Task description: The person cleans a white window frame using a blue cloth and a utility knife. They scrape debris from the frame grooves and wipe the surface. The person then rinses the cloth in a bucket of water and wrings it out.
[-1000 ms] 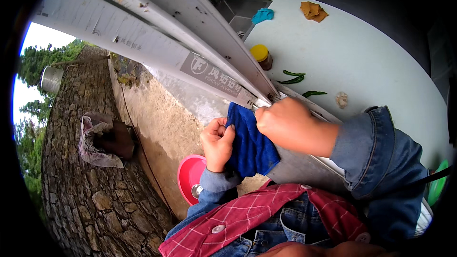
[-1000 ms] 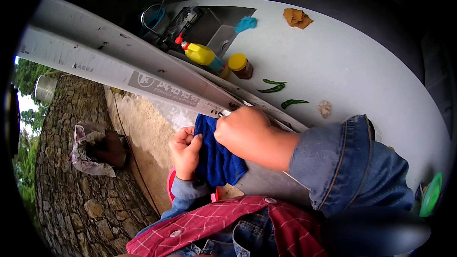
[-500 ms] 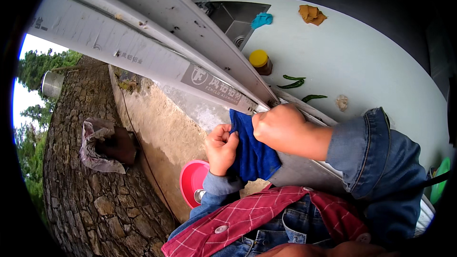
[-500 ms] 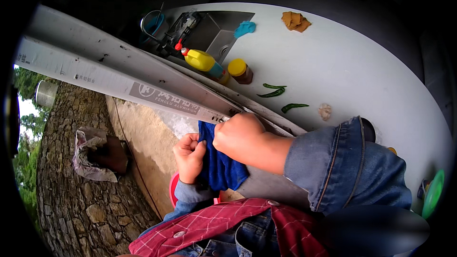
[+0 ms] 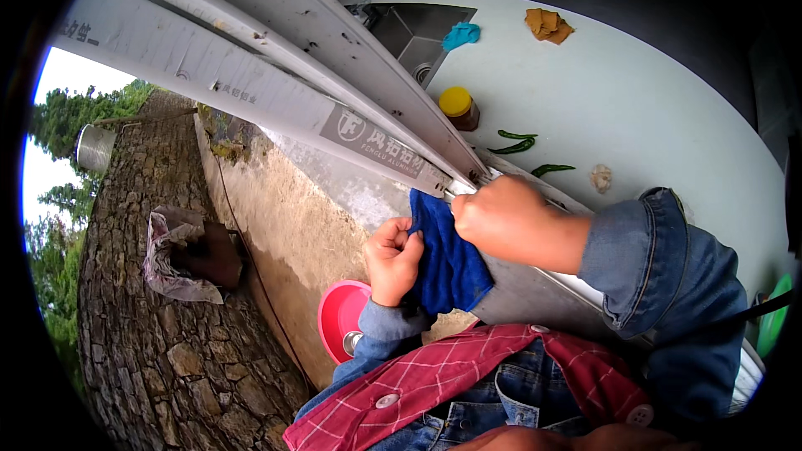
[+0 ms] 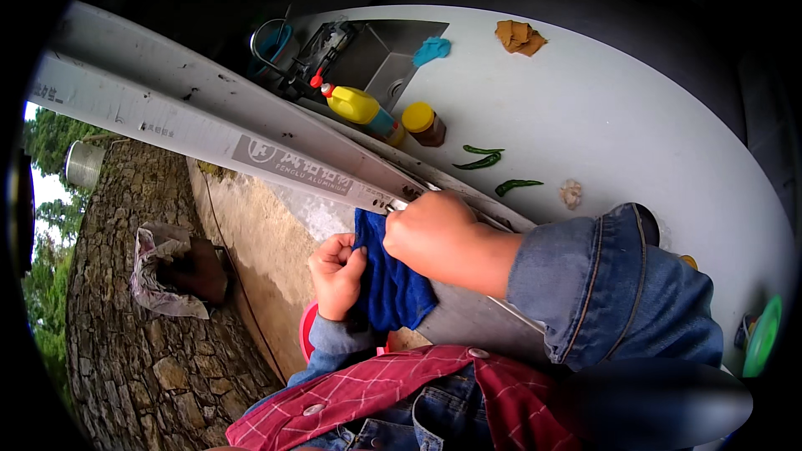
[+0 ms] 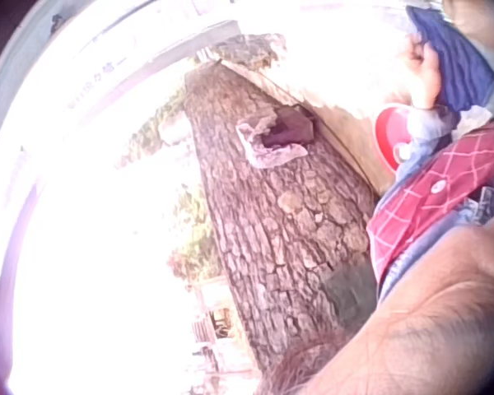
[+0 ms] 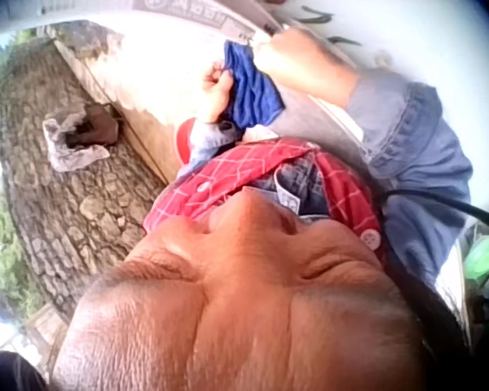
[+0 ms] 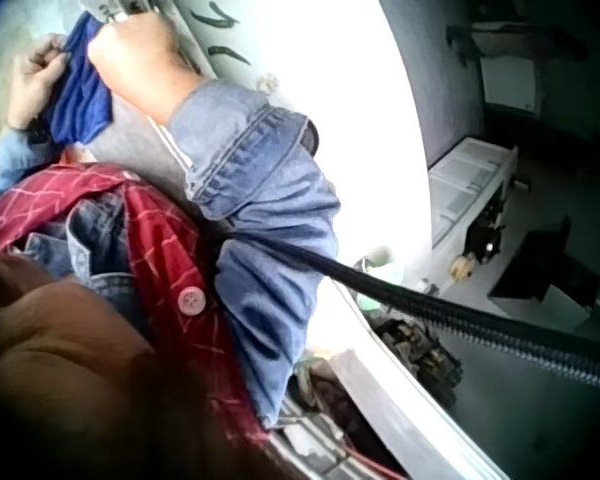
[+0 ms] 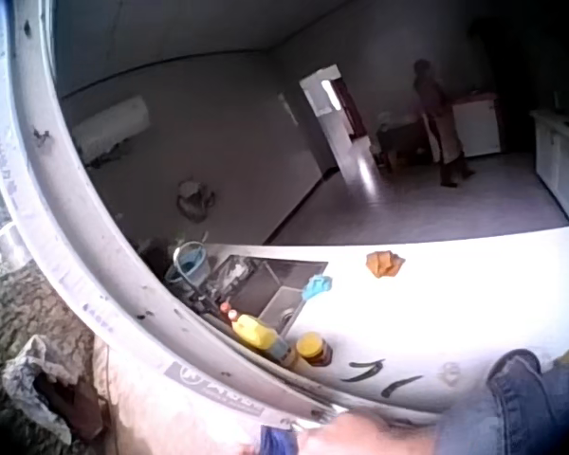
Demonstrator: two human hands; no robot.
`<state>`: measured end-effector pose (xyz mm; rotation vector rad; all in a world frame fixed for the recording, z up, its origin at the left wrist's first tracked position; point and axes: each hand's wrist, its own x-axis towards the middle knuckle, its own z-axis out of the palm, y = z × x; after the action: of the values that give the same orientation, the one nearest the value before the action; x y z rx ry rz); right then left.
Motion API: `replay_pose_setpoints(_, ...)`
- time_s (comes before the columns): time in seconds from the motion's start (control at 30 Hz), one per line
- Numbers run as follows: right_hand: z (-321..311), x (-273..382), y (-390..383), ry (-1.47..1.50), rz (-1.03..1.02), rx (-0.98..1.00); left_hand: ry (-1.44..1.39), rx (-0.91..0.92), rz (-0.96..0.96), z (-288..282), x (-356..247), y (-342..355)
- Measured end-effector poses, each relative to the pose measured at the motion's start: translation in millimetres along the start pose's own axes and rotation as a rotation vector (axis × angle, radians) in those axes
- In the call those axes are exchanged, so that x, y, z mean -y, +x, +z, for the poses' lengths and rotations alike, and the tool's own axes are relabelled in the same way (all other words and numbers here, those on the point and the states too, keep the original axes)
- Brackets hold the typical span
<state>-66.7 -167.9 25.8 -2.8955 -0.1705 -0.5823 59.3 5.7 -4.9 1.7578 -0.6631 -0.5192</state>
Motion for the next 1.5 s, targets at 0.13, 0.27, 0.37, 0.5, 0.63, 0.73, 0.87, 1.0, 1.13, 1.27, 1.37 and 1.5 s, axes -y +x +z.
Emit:
replay_pose_setpoints(0.13, -3.1, 0.3, -0.2, 0.005, -0.028, 0.001, 0.122, -0.034, 0.086, -3.0, 8.1, 0.7)
replay_pose_setpoints(0.27, -43.6, 2.5, -23.6, 0.02, -0.074, 0.189, 0.205, 0.126, 0.151, -10.6, -2.4, -16.0)
replay_pose_setpoints(0.37, -74.6, 8.1, -42.0, 0.022, -0.014, 0.315, 0.179, 0.245, 0.228, -11.7, -3.7, -23.6)
replay_pose_setpoints(0.5, -89.4, 9.3, -52.7, 0.043, 0.0, 0.321, 0.198, 0.285, 0.331, -8.3, -12.7, -25.1)
replay_pose_setpoints(0.63, -68.0, 20.8, -58.8, -0.061, 0.101, 0.188, 0.07, 0.168, 0.249, -10.5, -12.7, -32.0)
replay_pose_setpoints(0.73, -56.3, 28.7, -50.9, -0.169, 0.116, 0.12, 0.021, 0.034, 0.18, -14.3, -12.8, -33.5)
replay_pose_setpoints(0.87, -38.5, 42.7, -30.0, -0.291, 0.161, 0.069, -0.044, -0.133, 0.165, -8.4, -6.9, -33.9)
replay_pose_setpoints(1.0, -20.1, 56.4, -10.3, -0.42, 0.271, 0.011, -0.143, -0.208, 0.175, -2.7, -4.5, -19.0)
replay_pose_setpoints(1.13, 1.4, 49.8, 12.5, -0.395, 0.235, 0.02, -0.15, -0.247, 0.188, -4.4, 0.0, -3.1)
replay_pose_setpoints(1.27, 10.0, 47.1, 27.0, -0.295, 0.281, 0.104, -0.15, -0.269, 0.156, -0.7, 3.5, 11.3)
replay_pose_setpoints(1.37, 10.6, 44.4, 33.3, -0.246, 0.347, 0.153, -0.164, -0.226, 0.134, 0.1, 1.7, 17.4)
replay_pose_setpoints(1.5, 13.7, 38.1, 40.6, -0.145, 0.315, 0.254, -0.117, -0.189, 0.115, -1.4, 3.6, 23.7)
